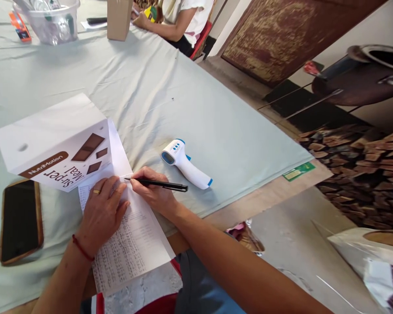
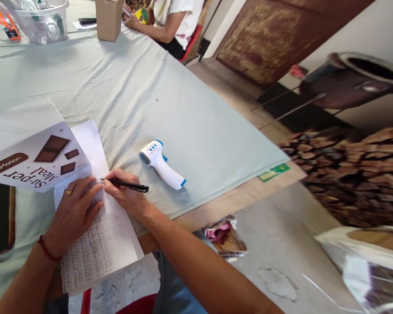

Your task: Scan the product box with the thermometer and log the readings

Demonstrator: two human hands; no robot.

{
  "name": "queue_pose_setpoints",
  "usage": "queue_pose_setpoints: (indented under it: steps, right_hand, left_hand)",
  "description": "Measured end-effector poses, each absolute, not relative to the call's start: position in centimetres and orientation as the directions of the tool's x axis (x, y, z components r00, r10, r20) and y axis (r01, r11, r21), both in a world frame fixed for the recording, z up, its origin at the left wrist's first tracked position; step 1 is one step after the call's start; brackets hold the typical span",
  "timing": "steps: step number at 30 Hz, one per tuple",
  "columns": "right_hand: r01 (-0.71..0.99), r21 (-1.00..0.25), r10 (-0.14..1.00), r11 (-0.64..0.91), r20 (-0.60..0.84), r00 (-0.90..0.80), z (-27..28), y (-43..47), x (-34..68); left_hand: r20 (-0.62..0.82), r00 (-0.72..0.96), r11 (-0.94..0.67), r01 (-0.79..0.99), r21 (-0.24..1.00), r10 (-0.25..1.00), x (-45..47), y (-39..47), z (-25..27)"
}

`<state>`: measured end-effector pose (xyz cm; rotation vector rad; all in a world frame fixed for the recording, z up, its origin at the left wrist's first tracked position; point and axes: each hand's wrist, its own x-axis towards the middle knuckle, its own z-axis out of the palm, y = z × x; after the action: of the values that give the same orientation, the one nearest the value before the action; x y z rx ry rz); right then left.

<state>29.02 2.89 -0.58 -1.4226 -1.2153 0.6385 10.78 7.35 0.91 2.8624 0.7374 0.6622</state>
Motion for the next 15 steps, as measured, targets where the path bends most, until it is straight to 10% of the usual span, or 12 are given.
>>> queue_pose_setpoints:
  steps: [15]
  right_hand:
    - [0.33, -0.939, 0.926, 0.098, 0.208, 0.316, -0.67, 2.85, 29.01]
  left_hand:
    - [0.37, 0.791, -0.872, 0.429, 0.234, 0.488, 10.86, 7.28, 0.74]
